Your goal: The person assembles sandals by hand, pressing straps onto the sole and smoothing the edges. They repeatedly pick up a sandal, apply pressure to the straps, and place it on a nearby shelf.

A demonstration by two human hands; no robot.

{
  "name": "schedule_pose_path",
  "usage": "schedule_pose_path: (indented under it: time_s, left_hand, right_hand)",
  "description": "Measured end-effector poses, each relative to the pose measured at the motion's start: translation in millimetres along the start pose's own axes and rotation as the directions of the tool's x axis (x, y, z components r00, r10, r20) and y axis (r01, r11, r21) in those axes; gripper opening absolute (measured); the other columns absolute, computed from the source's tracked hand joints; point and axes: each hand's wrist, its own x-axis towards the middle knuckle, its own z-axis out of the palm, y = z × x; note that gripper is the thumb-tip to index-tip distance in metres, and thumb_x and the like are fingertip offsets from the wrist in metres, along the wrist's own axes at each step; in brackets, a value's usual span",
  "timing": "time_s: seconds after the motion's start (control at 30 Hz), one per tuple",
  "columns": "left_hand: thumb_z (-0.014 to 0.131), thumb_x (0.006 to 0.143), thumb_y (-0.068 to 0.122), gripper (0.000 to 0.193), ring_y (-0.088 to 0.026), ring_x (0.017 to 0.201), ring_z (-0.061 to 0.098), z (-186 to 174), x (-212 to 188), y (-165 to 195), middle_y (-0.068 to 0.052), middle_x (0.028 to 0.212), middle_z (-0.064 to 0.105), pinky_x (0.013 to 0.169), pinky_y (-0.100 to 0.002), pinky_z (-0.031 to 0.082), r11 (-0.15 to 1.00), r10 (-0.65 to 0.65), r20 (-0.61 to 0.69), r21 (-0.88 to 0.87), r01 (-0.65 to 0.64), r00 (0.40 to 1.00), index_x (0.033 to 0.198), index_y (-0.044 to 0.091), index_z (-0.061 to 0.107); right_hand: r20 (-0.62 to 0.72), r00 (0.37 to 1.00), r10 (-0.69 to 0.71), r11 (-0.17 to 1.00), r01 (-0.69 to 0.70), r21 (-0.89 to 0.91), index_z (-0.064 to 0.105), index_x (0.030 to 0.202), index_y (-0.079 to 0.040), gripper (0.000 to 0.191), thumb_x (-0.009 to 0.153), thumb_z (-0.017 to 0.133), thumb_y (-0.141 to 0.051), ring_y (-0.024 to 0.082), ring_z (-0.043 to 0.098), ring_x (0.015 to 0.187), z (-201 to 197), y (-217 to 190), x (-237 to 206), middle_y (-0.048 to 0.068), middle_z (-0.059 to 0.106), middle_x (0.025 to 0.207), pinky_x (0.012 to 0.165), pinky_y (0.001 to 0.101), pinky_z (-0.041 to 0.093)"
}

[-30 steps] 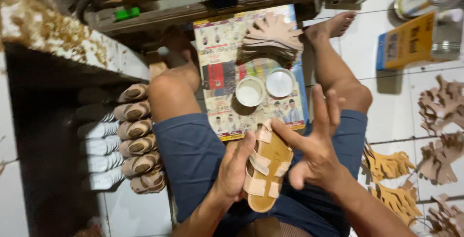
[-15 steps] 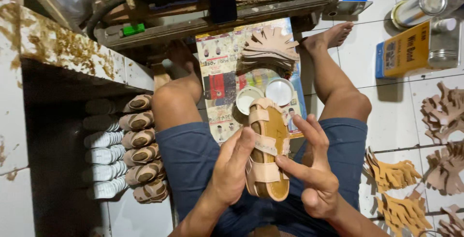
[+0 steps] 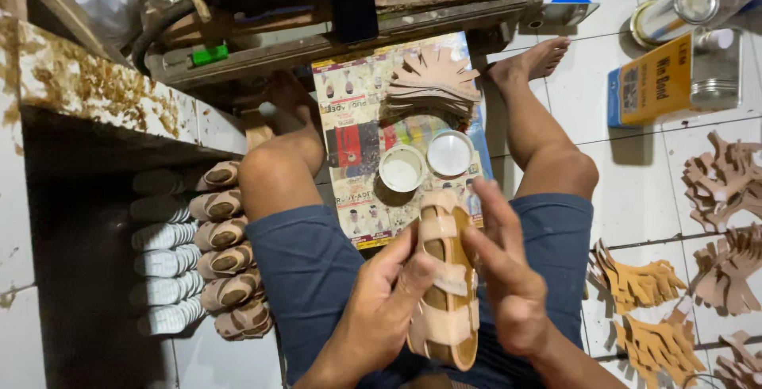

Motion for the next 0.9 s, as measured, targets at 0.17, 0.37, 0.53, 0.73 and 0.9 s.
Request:
schedule_pose_path:
  time_s: [0.17, 0.37, 0.53, 0.73, 0.9]
  left_hand:
    - [0.062, 0.1, 0.042, 0.076, -0.013, 0.122, 0.06, 8.8, -5.6, 6.4, -0.011, 0.138, 0.064, 0.102, -0.028, 0.05, 0.993, -0.101, 0.026, -0.061, 0.103, 0.995, 0.156, -0.004, 0.041]
    - [0.069, 0.096, 0.04, 0.083, -0.015, 0.123, 0.06, 9.4, -8.1, 12.5, -0.015, 0.14, 0.064, 0.103, -0.029, 0.05, 0.992, -0.099, 0.041, 0.087, 0.095, 0.994, 0.159, -0.005, 0.038]
    - [0.071, 0.096, 0.039, 0.084, -0.02, 0.137, 0.061, 9.4, -11.7, 16.5, -0.02, 0.149, 0.062, 0.111, -0.031, 0.05, 0.963, 0.013, 0.069, 0.269, -0.031, 0.998, 0.157, -0.008, 0.039]
    - [0.076, 0.09, 0.038, 0.085, -0.022, 0.124, 0.072, 15.2, -23.0, 21.8, -0.021, 0.133, 0.075, 0.103, -0.031, 0.055, 0.94, -0.089, 0.074, 0.336, 0.059, 0.993, 0.156, -0.006, 0.045]
    - [0.079, 0.089, 0.04, 0.09, -0.023, 0.129, 0.072, 10.2, -25.9, 25.1, -0.02, 0.138, 0.072, 0.106, -0.032, 0.055, 0.915, -0.043, 0.122, 0.404, -0.01, 0.992, 0.159, -0.002, 0.042]
  right_hand:
    - [0.012, 0.992, -0.125, 0.968, 0.125, -0.216, 0.057, 0.141, -0.017, 0.071, 0.105, 0.029, -0.071, 0.048, 0.015, 0.163, 1.8, -3.0, 1.6, 0.03, 0.022, 0.17, 0.137, 0.0623, 0.001]
    - [-0.105, 0.984, -0.142, 0.989, 0.146, 0.034, 0.059, 0.153, -0.017, 0.066, 0.112, 0.036, -0.063, 0.045, 0.016, 0.163, 2.1, 0.8, 3.2, 0.03, 0.017, 0.172, 0.136, 0.0599, 0.009]
    - [-0.09, 0.977, -0.195, 0.972, 0.18, -0.151, 0.055, 0.154, -0.023, 0.059, 0.114, 0.035, -0.061, 0.042, 0.019, 0.163, -1.2, 10.4, -4.6, 0.032, 0.027, 0.171, 0.133, 0.0543, 0.007]
    - [-0.105, 0.941, -0.322, 0.915, 0.281, -0.288, 0.06, 0.147, -0.027, 0.061, 0.109, 0.03, -0.065, 0.038, 0.021, 0.162, -4.8, 11.6, -8.2, 0.028, 0.041, 0.163, 0.133, 0.0529, 0.008]
    - [-0.091, 0.938, -0.335, 0.931, 0.344, 0.121, 0.072, 0.144, -0.023, 0.07, 0.111, 0.026, -0.064, 0.038, 0.018, 0.163, -2.2, -0.2, -4.1, 0.027, 0.04, 0.164, 0.132, 0.0517, 0.008]
